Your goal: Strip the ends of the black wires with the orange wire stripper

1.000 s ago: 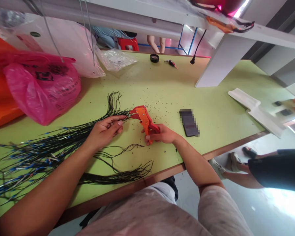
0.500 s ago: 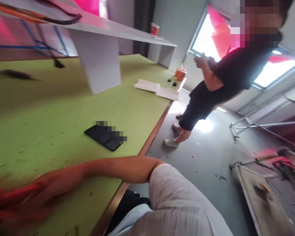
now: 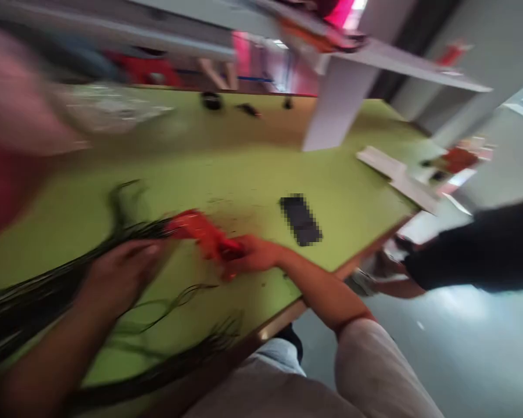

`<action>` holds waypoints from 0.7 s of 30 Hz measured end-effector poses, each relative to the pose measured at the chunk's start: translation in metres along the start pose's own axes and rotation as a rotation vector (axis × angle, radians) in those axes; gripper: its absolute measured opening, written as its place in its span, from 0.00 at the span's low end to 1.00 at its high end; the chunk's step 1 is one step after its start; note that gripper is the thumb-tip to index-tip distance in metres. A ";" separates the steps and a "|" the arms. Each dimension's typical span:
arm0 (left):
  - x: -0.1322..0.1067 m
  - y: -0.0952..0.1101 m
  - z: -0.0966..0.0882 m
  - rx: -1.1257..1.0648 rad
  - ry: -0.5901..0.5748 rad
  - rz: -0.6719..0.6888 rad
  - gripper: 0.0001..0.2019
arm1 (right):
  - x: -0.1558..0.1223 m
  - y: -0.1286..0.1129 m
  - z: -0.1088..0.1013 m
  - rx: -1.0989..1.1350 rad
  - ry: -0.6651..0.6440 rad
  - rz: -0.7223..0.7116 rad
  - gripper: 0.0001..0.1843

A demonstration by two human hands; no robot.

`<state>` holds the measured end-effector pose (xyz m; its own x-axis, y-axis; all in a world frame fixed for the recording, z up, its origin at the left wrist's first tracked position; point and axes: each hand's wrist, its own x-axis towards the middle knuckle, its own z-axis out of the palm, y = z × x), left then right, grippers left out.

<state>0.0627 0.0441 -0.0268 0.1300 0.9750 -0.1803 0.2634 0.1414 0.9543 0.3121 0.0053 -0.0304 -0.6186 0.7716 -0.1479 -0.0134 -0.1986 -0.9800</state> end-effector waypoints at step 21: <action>-0.011 -0.001 -0.028 -0.375 -0.017 -0.005 0.13 | -0.004 -0.016 0.015 0.065 -0.051 0.129 0.22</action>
<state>0.0338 0.0381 -0.0190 0.1462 0.9716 -0.1861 -0.1039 0.2021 0.9738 0.3026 -0.0037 -0.0122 -0.6572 0.7061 -0.2637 0.0192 -0.3340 -0.9424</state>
